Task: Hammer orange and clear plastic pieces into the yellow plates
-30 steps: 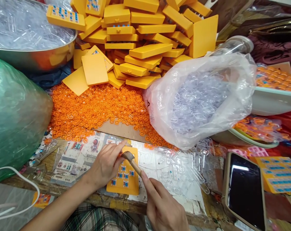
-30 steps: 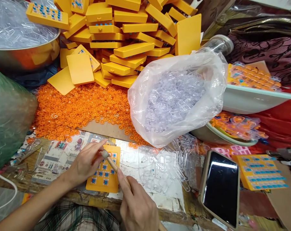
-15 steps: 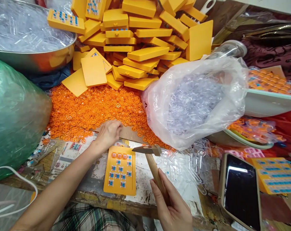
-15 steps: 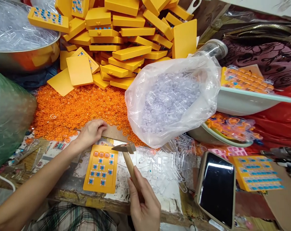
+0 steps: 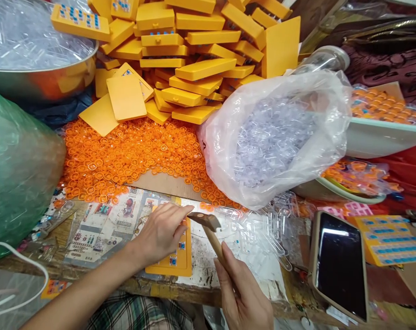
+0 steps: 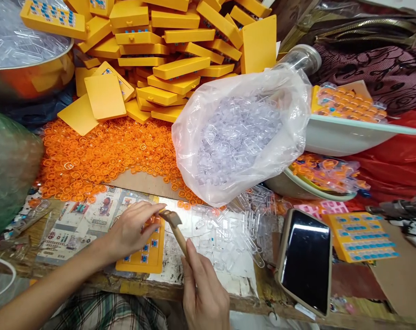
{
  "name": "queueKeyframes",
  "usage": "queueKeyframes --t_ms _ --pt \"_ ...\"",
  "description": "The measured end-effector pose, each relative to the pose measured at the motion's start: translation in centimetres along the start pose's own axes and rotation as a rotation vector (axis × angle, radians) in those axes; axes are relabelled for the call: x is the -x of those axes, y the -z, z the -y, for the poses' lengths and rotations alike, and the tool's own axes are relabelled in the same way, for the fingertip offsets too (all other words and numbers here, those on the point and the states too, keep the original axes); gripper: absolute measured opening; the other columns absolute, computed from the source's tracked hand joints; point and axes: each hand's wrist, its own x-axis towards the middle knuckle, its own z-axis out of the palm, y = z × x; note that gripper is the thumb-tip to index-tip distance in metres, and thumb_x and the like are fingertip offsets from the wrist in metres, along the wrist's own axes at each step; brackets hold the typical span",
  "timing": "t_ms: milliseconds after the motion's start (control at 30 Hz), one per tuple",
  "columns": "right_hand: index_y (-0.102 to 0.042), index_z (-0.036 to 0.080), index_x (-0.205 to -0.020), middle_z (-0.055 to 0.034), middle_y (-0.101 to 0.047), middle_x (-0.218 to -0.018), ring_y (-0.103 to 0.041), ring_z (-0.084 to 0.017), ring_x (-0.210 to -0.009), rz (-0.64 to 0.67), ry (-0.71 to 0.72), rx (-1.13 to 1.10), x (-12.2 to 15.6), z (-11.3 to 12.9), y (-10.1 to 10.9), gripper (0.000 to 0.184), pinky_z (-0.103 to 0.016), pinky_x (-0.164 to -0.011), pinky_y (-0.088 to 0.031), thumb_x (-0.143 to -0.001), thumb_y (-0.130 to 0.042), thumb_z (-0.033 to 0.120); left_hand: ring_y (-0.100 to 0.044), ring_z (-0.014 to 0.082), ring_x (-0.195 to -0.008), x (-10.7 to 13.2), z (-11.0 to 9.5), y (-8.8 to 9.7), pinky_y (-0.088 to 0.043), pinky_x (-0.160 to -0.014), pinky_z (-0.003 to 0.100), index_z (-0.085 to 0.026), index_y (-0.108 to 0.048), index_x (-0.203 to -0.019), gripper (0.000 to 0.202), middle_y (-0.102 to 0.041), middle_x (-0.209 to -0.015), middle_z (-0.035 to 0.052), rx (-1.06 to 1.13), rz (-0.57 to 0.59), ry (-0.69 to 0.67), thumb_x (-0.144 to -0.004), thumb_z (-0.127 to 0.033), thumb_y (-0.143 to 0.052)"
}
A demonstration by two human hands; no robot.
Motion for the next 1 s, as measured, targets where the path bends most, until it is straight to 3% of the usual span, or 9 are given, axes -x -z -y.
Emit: queueKeyframes --t_ms 167,267,433,633,733,800,900,1000 --pt "-0.036 0.027 -0.144 -0.0072 -0.066 -0.100 -0.066 -0.013 -0.080 0.119 0.030 0.098 0.4 0.2 0.6 0.057 -0.021 -0.066 -0.051 -0.091 -0.049 0.009 -0.063 0.0225 -0.089 0.3 0.8 -1.0 -0.053 -0.081 0.038 -0.017 -0.050 -0.125 0.041 -0.068 -0.097 0.0081 0.041 -0.019 0.059 -0.085 -0.014 -0.052" --pt "-0.032 0.029 -0.145 -0.0076 -0.066 -0.101 -0.067 -0.014 -0.083 0.055 0.079 0.137 0.5 0.1 0.9 0.062 -0.021 -0.066 -0.051 -0.090 -0.049 0.007 -0.063 0.0221 -0.089 0.4 1.0 -0.8 -0.054 -0.080 0.038 -0.019 -0.046 -0.128 0.044 -0.068 -0.095 0.0069 0.061 -0.022 0.076 -0.084 -0.015 -0.053" --pt "-0.031 0.030 -0.146 -0.0042 -0.067 -0.097 -0.067 -0.013 -0.069 0.165 0.082 0.222 0.5 0.0 0.8 0.060 -0.022 -0.057 -0.050 -0.091 -0.044 0.008 -0.064 0.0213 -0.087 0.5 0.9 -0.9 -0.055 -0.080 0.038 -0.020 -0.047 -0.126 0.045 -0.069 -0.094 0.0060 0.076 -0.060 0.093 -0.082 -0.011 -0.054" --pt "-0.033 0.032 -0.145 -0.0047 -0.066 -0.099 -0.068 -0.014 -0.078 0.099 0.061 0.179 0.7 0.1 0.7 0.060 -0.021 -0.062 -0.050 -0.091 -0.047 0.009 -0.065 0.0218 -0.088 0.7 0.8 -1.2 -0.055 -0.081 0.039 -0.016 -0.048 -0.125 0.044 -0.069 -0.093 0.0074 0.085 -0.070 0.110 -0.082 -0.013 -0.056" --pt "-0.035 0.031 -0.144 -0.0042 -0.067 -0.096 -0.067 -0.013 -0.071 0.139 0.050 0.202 0.6 0.2 0.5 0.058 -0.021 -0.058 -0.049 -0.091 -0.045 0.010 -0.065 0.0214 -0.090 0.6 0.7 -0.6 -0.054 -0.083 0.039 -0.016 -0.049 -0.126 0.046 -0.070 -0.093 0.0064 0.100 -0.057 0.116 -0.081 -0.011 -0.057" --pt "-0.039 0.030 -0.142 -0.0040 -0.067 -0.096 -0.066 -0.012 -0.071 0.150 0.004 0.132 0.4 0.2 0.4 0.054 -0.020 -0.058 -0.049 -0.092 -0.046 0.011 -0.066 0.0194 -0.087 0.0 0.9 0.2 -0.055 -0.081 0.035 -0.015 -0.051 -0.124 0.046 -0.071 -0.093 0.0052 0.132 -0.023 0.131 -0.080 -0.016 -0.063" --pt "-0.043 0.030 -0.140 -0.0043 -0.067 -0.102 -0.066 -0.013 -0.083 0.027 -0.049 -0.020 0.0 -0.1 0.2 0.054 -0.021 -0.071 -0.052 -0.090 -0.051 0.011 -0.067 0.0166 -0.087 -2.6 1.6 1.1 -0.055 -0.077 0.027 -0.017 -0.061 -0.112 0.036 -0.071 -0.099 0.0047 0.098 0.033 0.149 -0.078 -0.025 -0.068" --pt "-0.046 0.031 -0.137 -0.0036 -0.066 -0.115 -0.066 -0.015 -0.096 -0.102 -0.077 -0.111 -0.3 -0.6 0.2 0.055 -0.025 -0.085 -0.052 -0.087 -0.056 0.010 -0.064 0.0194 -0.097 -6.1 2.6 0.7 -0.052 -0.085 0.030 -0.016 -0.067 -0.102 0.020 -0.068 -0.106 0.0071 -0.001 0.032 0.148 -0.084 -0.017 -0.059"
